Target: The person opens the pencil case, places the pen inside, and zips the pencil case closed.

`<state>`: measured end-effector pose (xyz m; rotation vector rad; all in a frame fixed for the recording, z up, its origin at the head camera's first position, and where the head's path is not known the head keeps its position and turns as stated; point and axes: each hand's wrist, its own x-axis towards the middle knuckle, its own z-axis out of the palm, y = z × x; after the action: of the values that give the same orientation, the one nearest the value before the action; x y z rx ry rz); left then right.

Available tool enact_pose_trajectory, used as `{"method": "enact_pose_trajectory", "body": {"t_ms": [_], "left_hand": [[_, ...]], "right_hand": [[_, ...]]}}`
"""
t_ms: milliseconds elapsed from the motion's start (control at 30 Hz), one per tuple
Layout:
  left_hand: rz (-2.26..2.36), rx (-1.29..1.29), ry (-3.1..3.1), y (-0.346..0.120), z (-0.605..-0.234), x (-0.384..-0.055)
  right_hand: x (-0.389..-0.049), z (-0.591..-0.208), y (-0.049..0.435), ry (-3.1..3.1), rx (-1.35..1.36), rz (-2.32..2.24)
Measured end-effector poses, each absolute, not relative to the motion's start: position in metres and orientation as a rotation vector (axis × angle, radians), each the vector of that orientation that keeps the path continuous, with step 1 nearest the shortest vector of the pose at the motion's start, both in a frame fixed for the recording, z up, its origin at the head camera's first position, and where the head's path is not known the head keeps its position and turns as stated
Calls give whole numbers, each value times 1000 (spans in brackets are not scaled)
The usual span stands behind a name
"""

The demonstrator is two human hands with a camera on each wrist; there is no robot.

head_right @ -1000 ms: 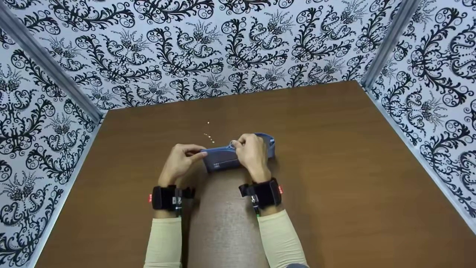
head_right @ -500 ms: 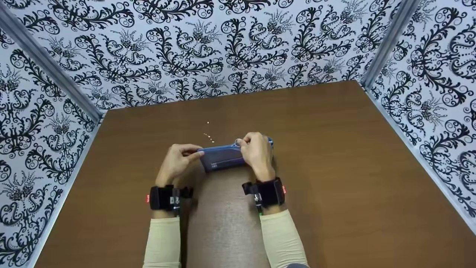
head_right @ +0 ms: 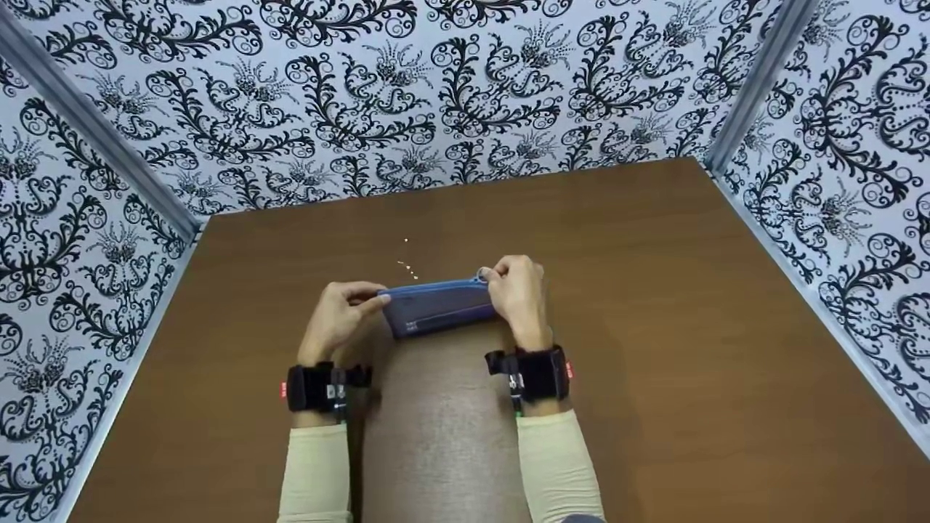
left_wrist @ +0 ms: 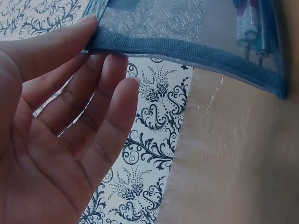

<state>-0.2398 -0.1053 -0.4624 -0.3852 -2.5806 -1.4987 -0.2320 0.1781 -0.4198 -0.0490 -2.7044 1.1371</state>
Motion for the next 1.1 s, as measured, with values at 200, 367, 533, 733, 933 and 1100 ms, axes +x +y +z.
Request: {"method": "enact_pose_trajectory", "body": {"t_ms": [200, 367, 533, 733, 933, 1100], "left_hand": [[-1510, -353, -2579, -108, -462, -239], [-1506, -372, -2569, -108, -462, -239], [-1493, -394, -2544, -109, -464, -240], [-1496, -334, -2534, -111, -465, -240], [-1506, -317, -2544, -113, -466, -241], [-1525, -282, -2536, -116, -466, -241]], "right_hand": [[-232, -420, 186, -2705, -57, 1123], [-232, -419, 188, -2715, -53, 1124], [-232, -418, 191, -2697, -70, 1111], [-232, -416, 198, -2679, -135, 1100], [-233, -416, 201, -2685, -137, 1115], [-232, -417, 205, -2648, -146, 1109]]}}
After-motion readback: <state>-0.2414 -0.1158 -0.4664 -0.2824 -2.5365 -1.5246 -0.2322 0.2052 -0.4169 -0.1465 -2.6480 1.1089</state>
